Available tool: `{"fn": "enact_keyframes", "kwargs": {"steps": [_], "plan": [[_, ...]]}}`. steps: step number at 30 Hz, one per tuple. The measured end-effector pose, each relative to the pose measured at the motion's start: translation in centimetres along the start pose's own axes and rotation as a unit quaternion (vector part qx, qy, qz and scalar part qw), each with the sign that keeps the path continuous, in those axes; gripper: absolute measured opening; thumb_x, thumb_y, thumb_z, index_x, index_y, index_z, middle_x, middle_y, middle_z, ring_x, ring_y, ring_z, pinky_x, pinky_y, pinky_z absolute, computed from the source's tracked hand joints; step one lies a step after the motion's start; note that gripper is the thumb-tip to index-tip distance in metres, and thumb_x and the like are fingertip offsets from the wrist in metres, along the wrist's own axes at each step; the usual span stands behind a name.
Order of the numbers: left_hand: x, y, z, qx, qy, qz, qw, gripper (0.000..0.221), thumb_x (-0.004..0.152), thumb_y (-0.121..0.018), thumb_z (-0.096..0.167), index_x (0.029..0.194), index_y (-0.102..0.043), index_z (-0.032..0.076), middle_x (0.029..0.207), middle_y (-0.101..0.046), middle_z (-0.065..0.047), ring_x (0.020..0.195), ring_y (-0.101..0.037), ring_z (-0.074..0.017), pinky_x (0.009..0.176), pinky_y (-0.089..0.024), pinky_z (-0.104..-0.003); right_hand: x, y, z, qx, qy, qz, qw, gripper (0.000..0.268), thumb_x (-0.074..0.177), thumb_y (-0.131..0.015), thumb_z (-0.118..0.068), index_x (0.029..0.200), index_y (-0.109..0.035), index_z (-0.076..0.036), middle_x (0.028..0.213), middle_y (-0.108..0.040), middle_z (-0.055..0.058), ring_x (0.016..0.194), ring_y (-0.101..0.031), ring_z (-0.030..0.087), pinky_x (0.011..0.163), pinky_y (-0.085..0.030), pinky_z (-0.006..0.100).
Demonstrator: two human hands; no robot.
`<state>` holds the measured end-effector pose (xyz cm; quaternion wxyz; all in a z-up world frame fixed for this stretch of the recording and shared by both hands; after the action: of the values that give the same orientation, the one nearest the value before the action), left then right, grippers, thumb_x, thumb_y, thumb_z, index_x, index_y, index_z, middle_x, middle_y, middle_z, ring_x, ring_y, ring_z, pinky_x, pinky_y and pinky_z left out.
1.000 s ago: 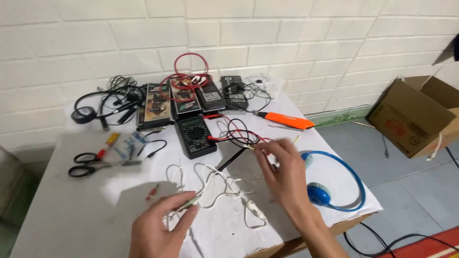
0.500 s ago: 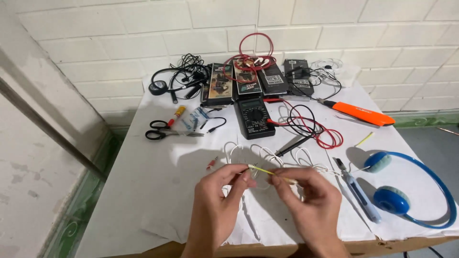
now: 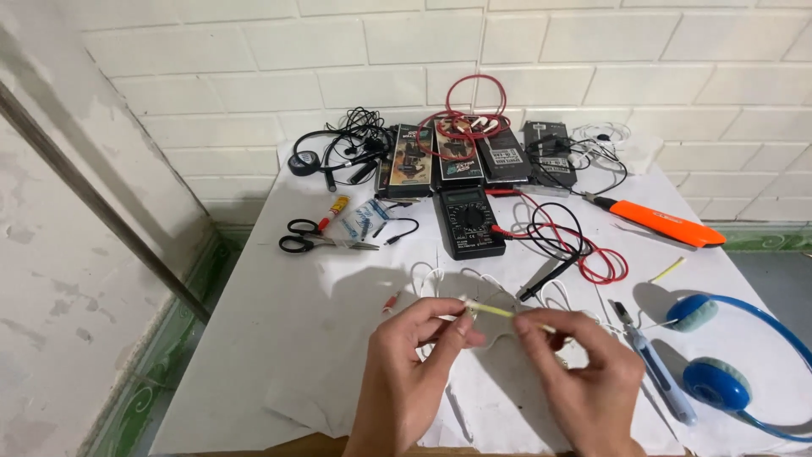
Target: Repairing or assembling electronic components by stripping wires, testing with a multimeter, and soldering connections.
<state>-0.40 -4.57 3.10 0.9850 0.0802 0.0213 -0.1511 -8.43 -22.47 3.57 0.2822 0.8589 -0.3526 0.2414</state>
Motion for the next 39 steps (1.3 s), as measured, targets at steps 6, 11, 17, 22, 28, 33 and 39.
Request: {"fn": "enact_keyframes", "kwargs": {"steps": [6,11,17,22,28,33,39], "plan": [[1.2,-0.5,-1.2,0.058,-0.165,0.023,0.984,0.010,0.083,-0.079,0.017,0.093,-0.080,0.016,0.086,-0.085,0.005,0.083,-0.082,-0.0066,0.073,-0.061,-0.022,0.0,1.5,0.4,-0.035,-0.005,0.022,0.999,0.011,0.093,-0.075,-0.008,0.084,-0.076,-0.002,0.076,-0.073,0.005,0.067,-0.056,0.011,0.068,-0.044,0.024],[0.6,-1.5,-0.9,0.293,-0.247,0.017,0.923,0.015,0.084,-0.080,0.031,0.097,-0.075,0.024,0.102,-0.078,0.009,0.101,-0.069,-0.0169,0.110,-0.023,-0.045,0.9,1.2,5.4,-0.229,-0.134,-0.101,0.959,0.016,0.093,-0.074,-0.035,0.089,-0.082,-0.021,0.067,-0.070,-0.002,0.060,-0.052,0.012,0.062,-0.042,0.027],[3.6,8.2,-2.3,0.318,-0.185,0.128,0.921,0.039,0.079,-0.084,0.038,0.114,-0.076,0.023,0.118,-0.078,0.002,0.111,-0.069,-0.0200,0.096,-0.043,-0.045,0.4,3.1,9.2,-0.333,-0.162,-0.084,0.925,0.033,0.109,-0.066,-0.051,0.101,-0.082,-0.023,0.067,-0.069,0.001,0.069,-0.063,0.014,0.074,-0.046,0.030],[3.8,14.1,-5.6,0.443,0.095,0.143,0.880,0.024,0.096,-0.065,0.048,0.100,-0.077,0.028,0.103,-0.073,0.004,0.100,-0.067,-0.0212,0.094,-0.042,-0.045,0.8,4.2,10.1,-0.402,-0.229,-0.134,0.876,0.044,0.107,-0.060,-0.064,0.097,-0.081,-0.026,0.063,-0.062,0.001,0.064,-0.061,0.017,0.067,-0.046,0.031],[4.0,13.5,-6.8,0.470,0.149,0.130,0.860,0.033,0.087,-0.074,0.059,0.096,-0.073,0.027,0.100,-0.071,0.007,0.103,-0.064,-0.0175,0.099,-0.038,-0.043,1.1,3.2,9.5,-0.379,-0.149,-0.198,0.892,0.016,0.088,-0.076,-0.045,0.091,-0.083,-0.032,0.077,-0.069,-0.006,0.069,-0.061,0.012,0.072,-0.049,0.028],[4.8,13.0,-7.4,0.516,0.119,0.144,0.836,0.010,0.095,-0.071,0.036,0.098,-0.076,0.028,0.097,-0.071,0.007,0.100,-0.066,-0.0200,0.097,-0.042,-0.045,1.4,3.0,6.9,-0.267,-0.099,-0.188,0.940,0.012,0.082,-0.082,-0.032,0.085,-0.084,-0.022,0.093,-0.078,-0.009,0.067,-0.060,0.017,0.075,-0.051,0.030],[4.4,12.5,-6.9,0.486,0.100,0.167,0.852,0.017,0.099,-0.065,0.034,0.104,-0.078,0.025,0.107,-0.072,0.006,0.106,-0.064,-0.0208,0.104,-0.035,-0.046,-0.2,1.4,5.9,-0.221,-0.012,-0.193,0.956,0.016,0.080,-0.079,-0.034,0.089,-0.083,-0.021,0.097,-0.077,-0.004,0.092,-0.071,0.016,0.086,-0.055,0.033]]}}
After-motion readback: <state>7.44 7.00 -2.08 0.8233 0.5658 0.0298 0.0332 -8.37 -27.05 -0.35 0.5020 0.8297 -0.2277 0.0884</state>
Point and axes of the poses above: each hand's wrist, its own x-axis towards the middle knuckle, its own y-axis out of the back of the hand, z = x × y, the point moved 8 cm from there along x, towards the middle knuckle
